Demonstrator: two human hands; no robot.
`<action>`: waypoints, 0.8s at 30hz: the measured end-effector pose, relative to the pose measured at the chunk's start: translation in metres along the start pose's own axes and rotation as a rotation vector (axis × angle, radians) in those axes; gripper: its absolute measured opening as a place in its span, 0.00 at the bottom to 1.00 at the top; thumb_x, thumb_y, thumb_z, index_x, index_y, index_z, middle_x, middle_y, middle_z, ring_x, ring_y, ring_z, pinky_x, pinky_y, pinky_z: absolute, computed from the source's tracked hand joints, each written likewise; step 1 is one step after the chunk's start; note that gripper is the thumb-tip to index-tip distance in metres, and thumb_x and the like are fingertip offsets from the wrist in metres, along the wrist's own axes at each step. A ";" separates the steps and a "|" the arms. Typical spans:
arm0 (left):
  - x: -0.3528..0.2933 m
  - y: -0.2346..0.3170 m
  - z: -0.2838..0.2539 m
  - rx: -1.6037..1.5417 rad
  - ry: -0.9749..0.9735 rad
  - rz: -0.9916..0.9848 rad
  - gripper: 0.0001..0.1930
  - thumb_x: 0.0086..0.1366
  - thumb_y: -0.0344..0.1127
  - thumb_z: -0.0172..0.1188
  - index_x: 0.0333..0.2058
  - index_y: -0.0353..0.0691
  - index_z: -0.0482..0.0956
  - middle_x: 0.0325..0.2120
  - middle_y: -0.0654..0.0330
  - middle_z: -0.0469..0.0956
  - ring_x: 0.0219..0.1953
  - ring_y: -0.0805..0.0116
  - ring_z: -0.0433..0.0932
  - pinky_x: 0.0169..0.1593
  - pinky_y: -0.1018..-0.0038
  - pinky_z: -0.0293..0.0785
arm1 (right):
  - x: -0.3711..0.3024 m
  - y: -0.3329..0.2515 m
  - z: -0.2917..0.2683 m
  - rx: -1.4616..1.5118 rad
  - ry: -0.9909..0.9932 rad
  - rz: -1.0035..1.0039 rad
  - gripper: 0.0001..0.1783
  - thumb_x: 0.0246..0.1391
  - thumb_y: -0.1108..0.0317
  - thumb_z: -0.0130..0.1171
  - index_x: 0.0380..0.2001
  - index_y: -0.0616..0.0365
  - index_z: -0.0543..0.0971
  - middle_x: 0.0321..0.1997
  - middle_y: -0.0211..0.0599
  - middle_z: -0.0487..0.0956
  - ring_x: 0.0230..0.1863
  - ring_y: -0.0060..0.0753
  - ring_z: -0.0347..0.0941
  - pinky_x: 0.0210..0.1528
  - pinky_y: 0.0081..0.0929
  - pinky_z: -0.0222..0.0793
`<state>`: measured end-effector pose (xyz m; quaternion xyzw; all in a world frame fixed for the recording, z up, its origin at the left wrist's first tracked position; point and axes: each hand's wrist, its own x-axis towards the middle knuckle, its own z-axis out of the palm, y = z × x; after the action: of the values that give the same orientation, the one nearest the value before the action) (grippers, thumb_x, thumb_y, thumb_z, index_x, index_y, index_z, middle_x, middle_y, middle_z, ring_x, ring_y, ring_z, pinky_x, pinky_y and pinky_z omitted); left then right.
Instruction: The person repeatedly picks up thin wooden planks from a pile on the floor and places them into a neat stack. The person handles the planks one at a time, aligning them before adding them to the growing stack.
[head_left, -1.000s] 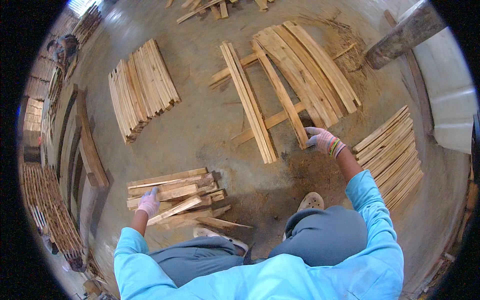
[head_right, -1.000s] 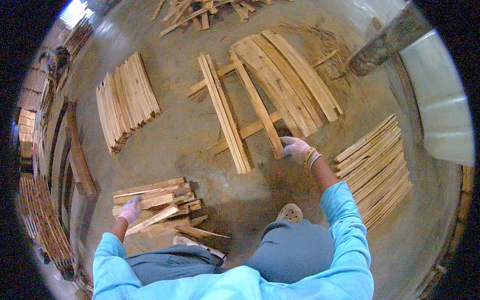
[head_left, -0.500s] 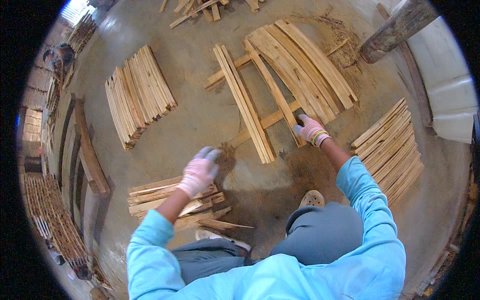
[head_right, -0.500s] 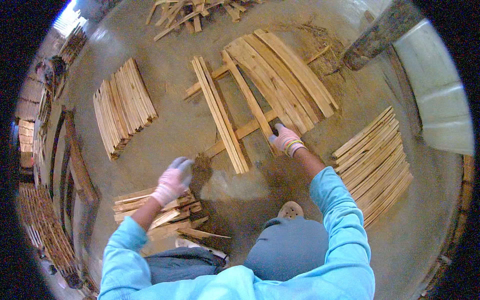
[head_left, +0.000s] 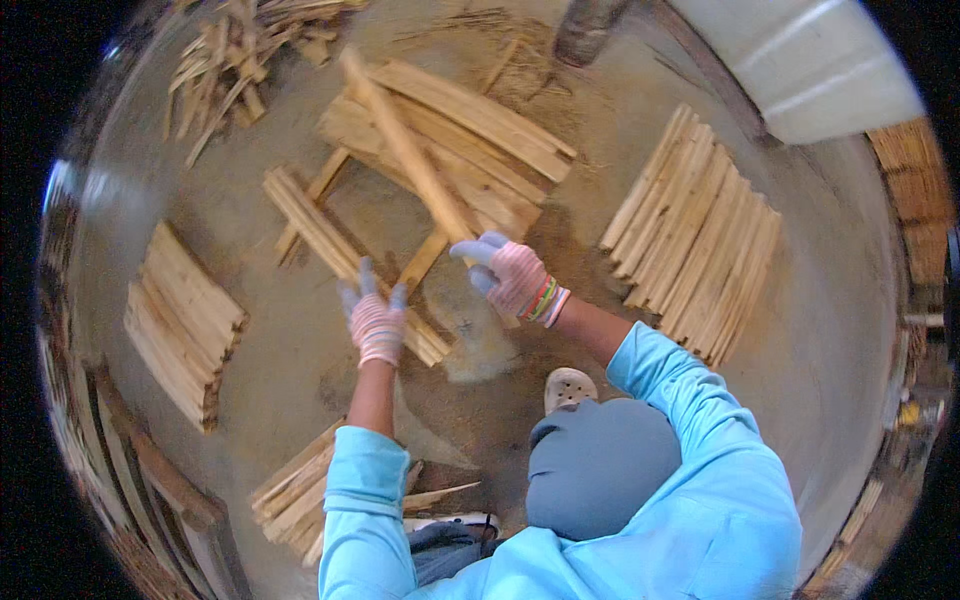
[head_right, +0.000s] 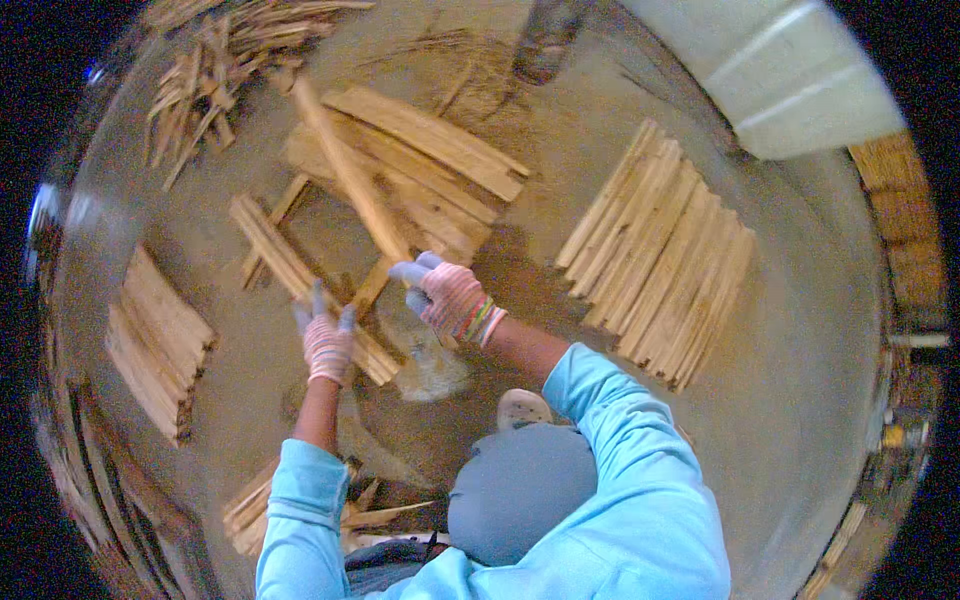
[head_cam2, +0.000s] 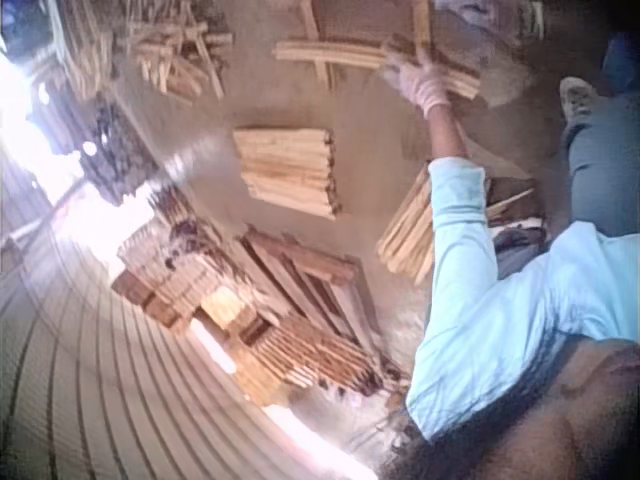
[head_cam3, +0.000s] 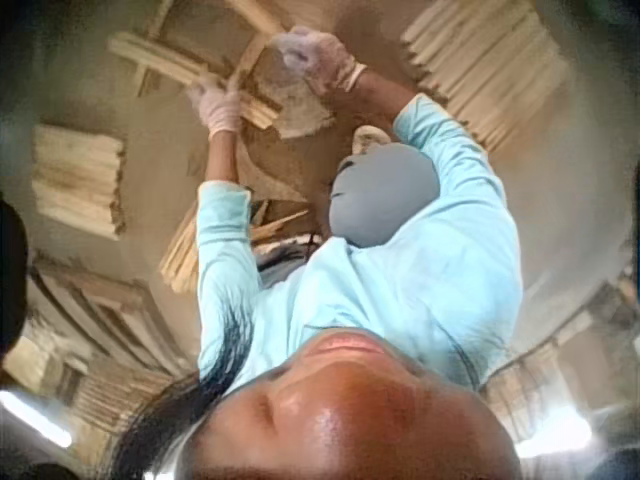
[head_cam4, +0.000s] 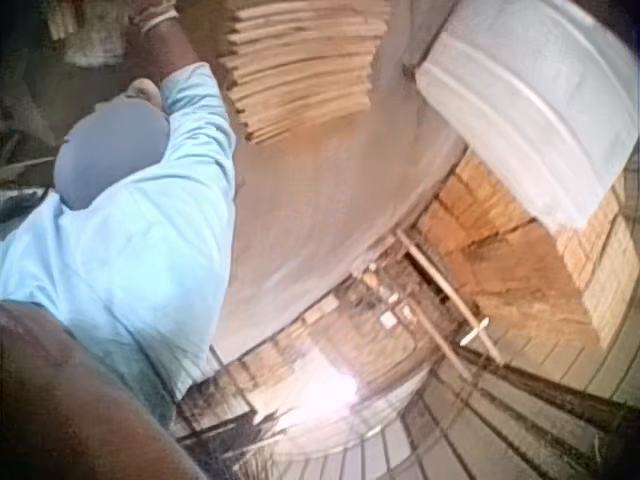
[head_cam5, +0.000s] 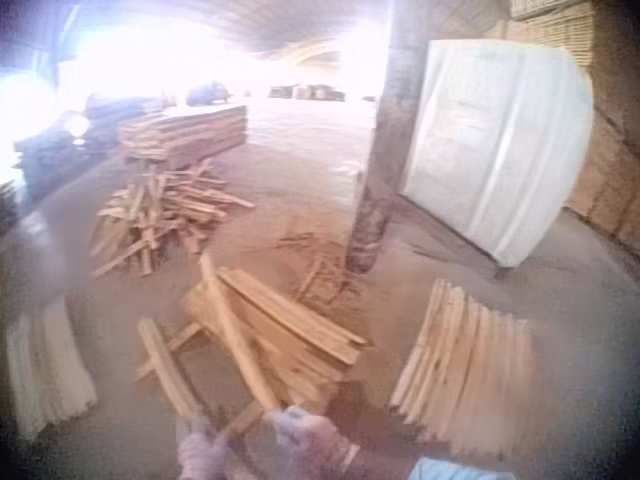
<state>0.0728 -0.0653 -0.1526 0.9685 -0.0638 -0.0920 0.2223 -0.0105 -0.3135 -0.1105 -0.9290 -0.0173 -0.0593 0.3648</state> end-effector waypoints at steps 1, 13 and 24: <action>0.003 0.000 0.003 -0.009 -0.029 -0.028 0.43 0.61 0.51 0.65 0.72 0.60 0.54 0.70 0.30 0.46 0.71 0.34 0.51 0.71 0.55 0.56 | -0.011 0.010 -0.011 0.019 0.143 0.044 0.25 0.53 0.67 0.60 0.57 0.47 0.76 0.42 0.50 0.79 0.38 0.55 0.79 0.40 0.45 0.77; 0.010 -0.012 0.045 0.020 -0.006 -0.084 0.42 0.58 0.39 0.62 0.71 0.57 0.55 0.70 0.26 0.30 0.72 0.30 0.45 0.72 0.63 0.56 | -0.024 0.214 -0.127 -0.667 -0.020 0.955 0.26 0.55 0.47 0.57 0.54 0.46 0.78 0.55 0.47 0.81 0.53 0.53 0.78 0.53 0.47 0.75; 0.008 0.000 0.032 0.085 -0.075 -0.127 0.39 0.61 0.40 0.60 0.70 0.60 0.56 0.70 0.24 0.30 0.66 0.26 0.59 0.67 0.58 0.65 | 0.040 0.070 -0.020 -0.780 -0.179 0.118 0.37 0.53 0.39 0.62 0.61 0.46 0.68 0.55 0.46 0.76 0.55 0.53 0.74 0.50 0.52 0.73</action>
<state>0.0740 -0.0801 -0.1821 0.9750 -0.0143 -0.1393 0.1722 0.0330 -0.3788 -0.1387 -0.9986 0.0282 0.0409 -0.0154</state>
